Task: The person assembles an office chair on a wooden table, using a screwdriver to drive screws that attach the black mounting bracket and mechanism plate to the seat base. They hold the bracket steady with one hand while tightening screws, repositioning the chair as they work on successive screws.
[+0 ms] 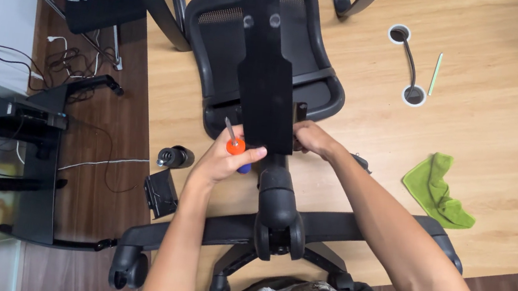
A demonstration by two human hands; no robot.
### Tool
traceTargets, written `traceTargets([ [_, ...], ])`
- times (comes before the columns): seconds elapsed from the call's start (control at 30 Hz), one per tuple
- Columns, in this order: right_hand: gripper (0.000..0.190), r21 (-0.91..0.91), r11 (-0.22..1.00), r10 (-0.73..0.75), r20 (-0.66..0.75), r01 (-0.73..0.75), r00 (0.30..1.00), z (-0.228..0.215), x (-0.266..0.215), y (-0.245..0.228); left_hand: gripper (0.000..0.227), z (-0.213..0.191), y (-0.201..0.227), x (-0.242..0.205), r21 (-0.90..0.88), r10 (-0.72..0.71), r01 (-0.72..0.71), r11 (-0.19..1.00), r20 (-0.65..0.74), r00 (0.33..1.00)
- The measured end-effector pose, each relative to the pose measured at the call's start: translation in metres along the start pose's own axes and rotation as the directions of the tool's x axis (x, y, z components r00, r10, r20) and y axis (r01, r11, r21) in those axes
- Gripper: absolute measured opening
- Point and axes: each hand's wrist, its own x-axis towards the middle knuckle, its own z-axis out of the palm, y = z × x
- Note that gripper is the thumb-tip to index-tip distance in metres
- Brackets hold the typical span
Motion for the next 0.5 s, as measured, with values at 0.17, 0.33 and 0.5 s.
traceTargets([
  [0.17,0.027,0.008,0.997,-0.072,-0.060,0.073,0.996,0.002,-0.004,-0.002,0.028,0.011,0.017,-0.016,0.088,-0.282,0.285,0.955,-0.046,0.958],
  [0.33,0.026,-0.021,0.994,-0.111,-0.133,0.109,0.985,0.012,-0.008,-0.004,0.024,0.010,0.017,-0.023,0.163,-0.314,0.320,0.933,-0.058,0.948],
  [0.5,0.023,0.143,0.989,-0.028,-0.076,0.039,0.997,0.011,0.023,0.017,0.020,0.010,0.015,-0.031,0.223,-0.223,0.214,0.951,0.019,0.975],
])
